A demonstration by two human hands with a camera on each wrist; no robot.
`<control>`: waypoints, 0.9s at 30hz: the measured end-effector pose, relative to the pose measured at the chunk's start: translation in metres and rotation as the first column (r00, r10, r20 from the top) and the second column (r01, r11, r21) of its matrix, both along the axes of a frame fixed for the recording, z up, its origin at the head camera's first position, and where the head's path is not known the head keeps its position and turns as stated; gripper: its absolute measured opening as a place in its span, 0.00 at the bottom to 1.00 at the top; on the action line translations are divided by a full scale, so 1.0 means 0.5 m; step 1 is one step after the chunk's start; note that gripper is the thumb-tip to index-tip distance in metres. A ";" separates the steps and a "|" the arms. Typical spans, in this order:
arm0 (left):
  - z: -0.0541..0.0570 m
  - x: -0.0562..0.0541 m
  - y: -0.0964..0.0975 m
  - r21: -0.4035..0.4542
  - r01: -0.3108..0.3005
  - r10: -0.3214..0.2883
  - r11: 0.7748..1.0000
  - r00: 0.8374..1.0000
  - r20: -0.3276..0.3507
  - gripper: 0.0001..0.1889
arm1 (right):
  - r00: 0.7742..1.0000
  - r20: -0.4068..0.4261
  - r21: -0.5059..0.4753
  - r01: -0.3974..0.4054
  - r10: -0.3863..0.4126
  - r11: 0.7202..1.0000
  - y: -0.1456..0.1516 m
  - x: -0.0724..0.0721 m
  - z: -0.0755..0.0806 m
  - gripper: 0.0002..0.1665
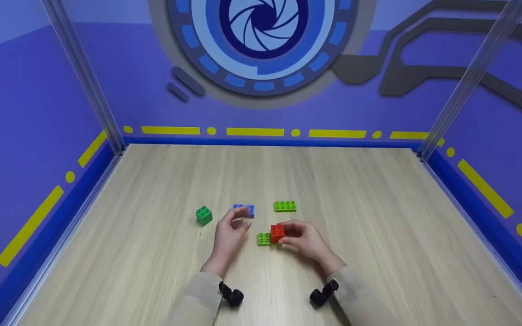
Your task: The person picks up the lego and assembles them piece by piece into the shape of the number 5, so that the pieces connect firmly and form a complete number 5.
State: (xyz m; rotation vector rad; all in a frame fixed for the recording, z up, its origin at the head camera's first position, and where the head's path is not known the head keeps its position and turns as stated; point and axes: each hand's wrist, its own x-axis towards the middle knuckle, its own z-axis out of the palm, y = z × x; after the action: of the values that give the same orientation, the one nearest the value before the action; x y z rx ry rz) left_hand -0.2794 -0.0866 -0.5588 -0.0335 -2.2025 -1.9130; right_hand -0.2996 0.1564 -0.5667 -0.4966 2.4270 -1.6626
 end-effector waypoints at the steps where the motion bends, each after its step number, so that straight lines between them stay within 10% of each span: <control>1: 0.000 -0.003 -0.003 0.013 -0.013 0.013 1.000 1.000 0.002 0.20 | 1.000 0.002 0.000 0.000 0.000 1.000 0.000 0.000 0.000 0.26; 13: 0.000 -0.037 -0.018 0.014 -0.101 0.099 0.995 0.990 0.099 0.28 | 1.000 0.000 -0.033 -0.005 0.005 0.999 -0.001 0.000 0.002 0.26; 27: -0.004 -0.053 -0.013 -0.110 -0.070 0.085 0.991 0.987 0.139 0.32 | 1.000 -0.002 -0.017 -0.003 0.003 1.000 -0.002 0.002 0.004 0.26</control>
State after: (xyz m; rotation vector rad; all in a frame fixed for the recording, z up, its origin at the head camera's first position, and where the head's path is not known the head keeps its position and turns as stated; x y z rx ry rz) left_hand -0.3058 -0.0933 -0.5608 0.1759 -2.3584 -1.8091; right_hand -0.2987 0.1556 -0.5649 -0.5037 2.4143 -1.6837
